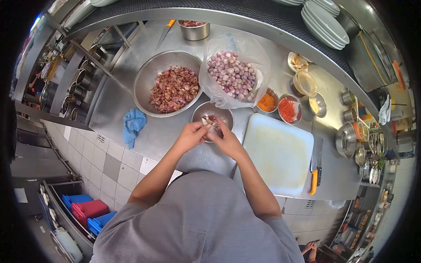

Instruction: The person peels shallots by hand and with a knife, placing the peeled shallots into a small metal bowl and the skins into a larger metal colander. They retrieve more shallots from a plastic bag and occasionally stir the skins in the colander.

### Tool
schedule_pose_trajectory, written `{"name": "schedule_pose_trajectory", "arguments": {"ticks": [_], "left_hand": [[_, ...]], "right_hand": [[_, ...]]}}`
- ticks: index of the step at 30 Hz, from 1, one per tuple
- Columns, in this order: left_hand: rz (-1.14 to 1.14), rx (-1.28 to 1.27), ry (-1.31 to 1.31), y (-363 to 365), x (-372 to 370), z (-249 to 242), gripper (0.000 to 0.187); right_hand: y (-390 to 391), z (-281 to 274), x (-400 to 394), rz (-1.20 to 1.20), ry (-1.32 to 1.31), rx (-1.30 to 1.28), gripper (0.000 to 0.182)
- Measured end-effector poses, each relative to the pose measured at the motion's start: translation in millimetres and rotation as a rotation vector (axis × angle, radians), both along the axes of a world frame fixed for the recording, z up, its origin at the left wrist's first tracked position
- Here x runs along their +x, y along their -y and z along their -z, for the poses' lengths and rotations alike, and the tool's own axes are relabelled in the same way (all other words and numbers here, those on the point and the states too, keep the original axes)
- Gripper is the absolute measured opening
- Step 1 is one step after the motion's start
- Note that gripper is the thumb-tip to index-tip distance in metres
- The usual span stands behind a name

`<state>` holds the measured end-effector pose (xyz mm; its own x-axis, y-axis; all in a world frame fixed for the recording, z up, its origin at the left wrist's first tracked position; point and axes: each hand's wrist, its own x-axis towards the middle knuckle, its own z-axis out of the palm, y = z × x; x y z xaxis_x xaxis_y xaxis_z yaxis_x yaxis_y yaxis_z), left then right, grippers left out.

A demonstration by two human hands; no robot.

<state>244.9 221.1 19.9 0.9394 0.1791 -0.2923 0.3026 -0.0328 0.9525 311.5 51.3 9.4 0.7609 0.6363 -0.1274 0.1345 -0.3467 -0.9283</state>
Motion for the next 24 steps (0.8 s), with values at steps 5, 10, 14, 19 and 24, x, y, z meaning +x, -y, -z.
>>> {"name": "schedule_pose_trajectory", "arguments": {"ticks": [5,10,14,19,24], "left_hand": [[-0.074,0.297,0.362,-27,44,-30,0.023],[-0.005,0.792,0.598,-38,154,-76,0.022],[0.113,1.065,0.486,-39,233,-50,0.023],[0.272,1.207,0.265,-35,269,-22,0.022],[0.254,1.191,0.275,-43,279,-8,0.021]], "right_hand": [[34,-4,-10,-0.024,-0.115,-0.030,0.064],[45,-7,-17,-0.014,-0.243,-0.112,0.055],[42,-1,-26,0.029,-0.223,0.018,0.046],[56,-22,-24,0.071,-0.314,-0.035,0.045],[54,-20,-17,0.061,-0.369,-0.028,0.047]]}}
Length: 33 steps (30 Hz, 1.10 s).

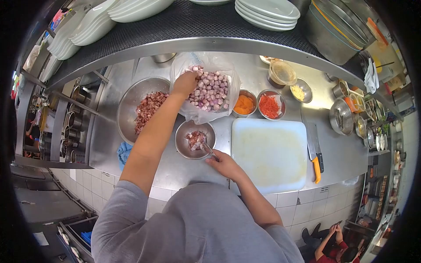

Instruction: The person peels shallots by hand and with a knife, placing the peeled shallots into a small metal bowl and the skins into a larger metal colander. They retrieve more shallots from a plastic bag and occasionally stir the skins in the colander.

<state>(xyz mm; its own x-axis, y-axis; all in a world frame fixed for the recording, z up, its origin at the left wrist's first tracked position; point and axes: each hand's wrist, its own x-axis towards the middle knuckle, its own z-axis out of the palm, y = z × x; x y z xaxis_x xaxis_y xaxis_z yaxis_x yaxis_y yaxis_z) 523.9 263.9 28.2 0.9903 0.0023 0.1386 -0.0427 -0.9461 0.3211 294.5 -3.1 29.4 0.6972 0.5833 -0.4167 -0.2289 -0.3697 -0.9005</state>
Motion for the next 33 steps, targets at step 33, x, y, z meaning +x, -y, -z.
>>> {"name": "schedule_pose_trajectory", "arguments": {"ticks": [33], "left_hand": [[-0.346,-0.029,-0.294,-221,-183,39,0.055]], "right_hand": [[-20,4,20,0.039,0.141,-0.071,0.028]]}}
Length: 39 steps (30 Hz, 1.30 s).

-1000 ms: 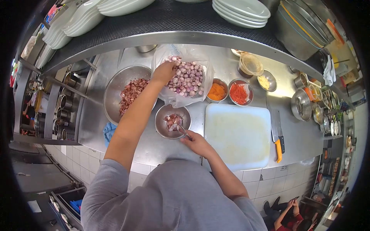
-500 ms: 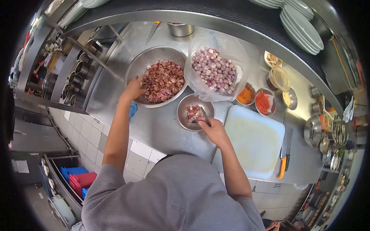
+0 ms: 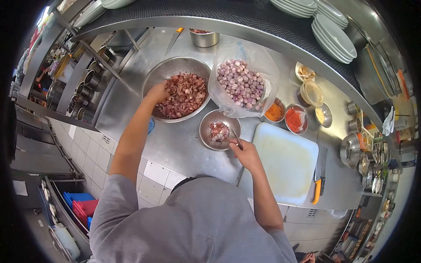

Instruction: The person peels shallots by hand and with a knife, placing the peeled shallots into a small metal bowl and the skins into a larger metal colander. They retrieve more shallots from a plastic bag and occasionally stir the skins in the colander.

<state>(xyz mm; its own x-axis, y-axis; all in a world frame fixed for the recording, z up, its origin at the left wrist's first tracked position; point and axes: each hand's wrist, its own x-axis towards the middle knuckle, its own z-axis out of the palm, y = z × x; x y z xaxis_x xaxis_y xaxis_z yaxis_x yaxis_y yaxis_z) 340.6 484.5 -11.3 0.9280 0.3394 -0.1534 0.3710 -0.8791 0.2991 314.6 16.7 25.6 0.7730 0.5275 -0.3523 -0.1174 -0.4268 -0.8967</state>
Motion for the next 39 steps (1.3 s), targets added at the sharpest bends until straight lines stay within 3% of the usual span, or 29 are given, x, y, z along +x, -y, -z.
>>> {"name": "schedule_pose_trajectory", "arguments": {"ticks": [4,6,7,10,12,15,17,18,20,24,30,33,35,36,38,39], "left_hand": [[-0.134,-0.201,-0.008,-20,-2,-20,0.034],[0.022,0.316,0.291,-24,-4,-12,0.034],[0.018,0.316,0.291,-14,-7,-31,0.034],[-0.037,0.272,0.184,20,2,-60,0.031],[-0.010,-0.097,0.020,36,13,-52,0.034],[0.202,-0.060,0.189,76,5,-10,0.038],[0.453,0.332,0.482,102,-5,-6,0.041],[0.457,0.325,0.482,100,-4,-3,0.041],[0.294,0.163,0.036,81,-4,5,0.042],[0.187,0.153,0.053,29,6,3,0.032],[-0.064,0.370,0.187,39,21,-52,0.023],[0.068,0.292,-0.008,55,43,-41,0.033],[0.324,0.026,0.380,78,42,-19,0.042],[0.328,0.024,0.382,90,37,-11,0.042],[0.346,0.030,0.014,111,25,2,0.050],[0.350,0.030,0.015,108,24,10,0.050]], "right_hand": [[11,5,-1,0.022,-0.037,0.005,0.028],[10,6,0,0.023,-0.040,0.021,0.028],[10,6,1,0.029,-0.040,0.036,0.028],[6,2,1,0.009,-0.037,0.006,0.030],[4,3,0,-0.016,-0.047,0.010,0.030],[2,0,-3,-0.063,-0.049,0.000,0.032],[1,-3,-8,-0.081,-0.048,-0.022,0.033],[1,-4,-10,-0.095,-0.053,-0.019,0.034],[5,-6,-11,-0.110,-0.060,-0.019,0.034],[14,-3,-10,-0.082,-0.097,-0.028,0.034],[7,-2,-6,-0.084,-0.106,-0.021,0.034],[-1,-1,-4,-0.097,-0.096,0.005,0.033],[-6,-2,-5,-0.106,-0.089,0.024,0.033],[-8,-5,-7,-0.129,-0.088,0.007,0.033],[-5,-10,-7,-0.147,-0.086,-0.013,0.033],[-2,-13,-8,-0.143,-0.090,-0.014,0.033]]}}
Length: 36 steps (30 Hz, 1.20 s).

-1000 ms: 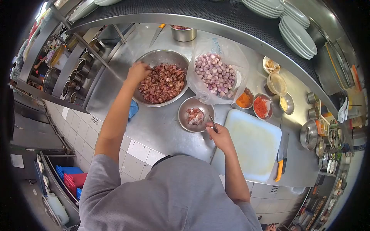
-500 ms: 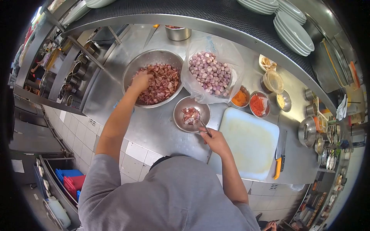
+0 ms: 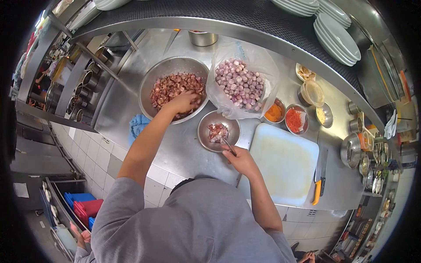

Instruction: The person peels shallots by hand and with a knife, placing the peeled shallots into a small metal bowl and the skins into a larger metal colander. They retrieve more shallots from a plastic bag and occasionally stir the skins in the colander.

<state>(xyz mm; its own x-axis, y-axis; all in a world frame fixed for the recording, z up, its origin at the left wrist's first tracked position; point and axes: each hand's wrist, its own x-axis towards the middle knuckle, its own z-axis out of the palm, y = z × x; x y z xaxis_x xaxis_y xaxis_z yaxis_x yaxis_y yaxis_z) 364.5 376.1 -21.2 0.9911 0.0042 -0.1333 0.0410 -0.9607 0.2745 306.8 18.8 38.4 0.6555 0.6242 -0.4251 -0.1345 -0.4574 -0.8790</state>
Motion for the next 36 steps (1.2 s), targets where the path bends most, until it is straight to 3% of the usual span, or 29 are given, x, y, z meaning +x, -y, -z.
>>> {"name": "schedule_pose_trajectory", "arguments": {"ticks": [2,3,5,6,9,12,15,19,21,23,24,28,36], "left_hand": [[0.133,-0.026,-0.109,-18,-6,14,0.050],[0.141,-0.024,-0.113,-22,-8,0,0.050],[0.096,-0.143,-0.492,-28,-20,-46,0.039],[0.092,-0.143,-0.496,-37,-22,-52,0.039],[-0.001,-0.231,-0.437,-65,-12,-64,0.029],[-0.297,-0.047,0.013,-71,3,-60,0.021],[-0.232,-0.084,-0.111,-72,14,-12,0.020],[-0.339,-0.025,0.153,-32,-1,40,0.027],[-0.205,-0.003,0.165,-40,-2,41,0.031],[-0.212,-0.590,-0.165,-44,-4,12,0.030],[-0.320,-0.696,-0.174,-42,-9,-8,0.027],[-0.478,-0.748,0.010,-69,-23,-28,0.023],[-0.597,-1.244,0.133,-70,-54,-38,0.023]], "right_hand": [[6,-1,0,0.015,-0.008,0.004,0.033],[11,0,0,0.047,-0.044,0.015,0.033],[19,1,1,0.074,-0.088,0.027,0.033],[21,1,2,0.083,-0.089,0.017,0.033],[18,0,5,0.090,-0.097,-0.001,0.032],[11,1,7,0.092,-0.088,0.032,0.032],[2,0,5,0.047,-0.053,0.043,0.032],[-2,-1,0,0.009,-0.055,0.065,0.032],[3,-1,-1,0.003,-0.060,0.049,0.032],[11,7,-1,0.034,-0.075,0.068,0.032],[14,7,0,0.037,-0.076,0.072,0.032],[22,4,1,0.078,-0.084,0.037,0.033],[7,-3,0,0.035,-0.030,0.000,0.037]]}}
